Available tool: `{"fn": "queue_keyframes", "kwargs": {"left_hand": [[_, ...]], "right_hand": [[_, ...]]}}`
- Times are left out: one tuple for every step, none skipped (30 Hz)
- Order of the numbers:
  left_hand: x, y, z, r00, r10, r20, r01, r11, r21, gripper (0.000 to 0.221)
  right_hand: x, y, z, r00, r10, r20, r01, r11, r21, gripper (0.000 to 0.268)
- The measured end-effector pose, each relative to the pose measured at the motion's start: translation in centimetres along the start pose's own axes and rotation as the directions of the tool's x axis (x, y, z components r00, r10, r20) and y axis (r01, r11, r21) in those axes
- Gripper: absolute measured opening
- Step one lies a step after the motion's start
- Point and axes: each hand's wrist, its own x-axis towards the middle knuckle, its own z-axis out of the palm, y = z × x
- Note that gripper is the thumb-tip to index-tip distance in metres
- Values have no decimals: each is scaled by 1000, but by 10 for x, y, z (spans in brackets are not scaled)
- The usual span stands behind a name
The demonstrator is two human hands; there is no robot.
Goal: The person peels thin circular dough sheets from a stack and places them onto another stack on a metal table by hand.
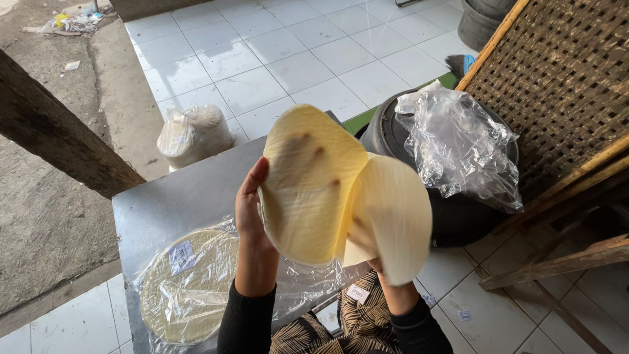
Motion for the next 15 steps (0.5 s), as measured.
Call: {"fn": "queue_keyframes", "kwargs": {"left_hand": [[-2,1,2,1000,-22,10,22,1000,17,33],[-3,2,4,999,-44,21,43,998,34,35],[-4,2,6,998,-54,24,53,998,45,35],[-4,1,7,998,-64,27,63,996,56,35],[-4,0,8,997,-78,28,76,995,67,36],[-5,0,9,995,-98,33,96,994,55,36],[-4,-1,9,992,-120,40,118,992,44,37],[-4,-2,8,989,-142,47,141,989,32,37],[-3,-1,7,988,-150,50,147,988,43,38],[-3,0,6,986,-157,52,154,987,53,39],[-1,2,4,985,-163,57,159,985,65,40],[2,4,1,992,-121,42,117,990,84,38],[5,6,-2,997,-78,26,75,992,102,37],[8,9,-6,999,-34,11,33,992,120,36],[13,12,-10,1000,-1,18,-1,994,107,35]], "right_hand": [[3,-1,2,999,34,32,-34,999,18,92],[6,-2,4,996,66,64,-69,997,35,96],[10,-2,6,990,102,98,-107,993,53,100],[13,-2,7,982,136,133,-146,987,69,104],[15,-1,8,984,136,118,-141,989,33,98],[16,-1,9,985,136,103,-136,991,-2,93],[16,-1,9,987,133,89,-130,991,-39,88],[15,-2,9,994,109,-20,-109,994,-8,79],[15,-4,9,988,88,-129,-86,996,22,71],[14,-7,10,969,70,-237,-60,997,48,64],[14,-10,10,971,90,-222,-82,996,41,63],[15,-15,11,972,109,-207,-104,994,34,61],[14,-18,14,973,129,-194,-126,992,26,60],[13,-22,17,976,96,-197,-102,995,-16,59],[14,-27,21,978,64,-198,-77,995,-59,58]]}}
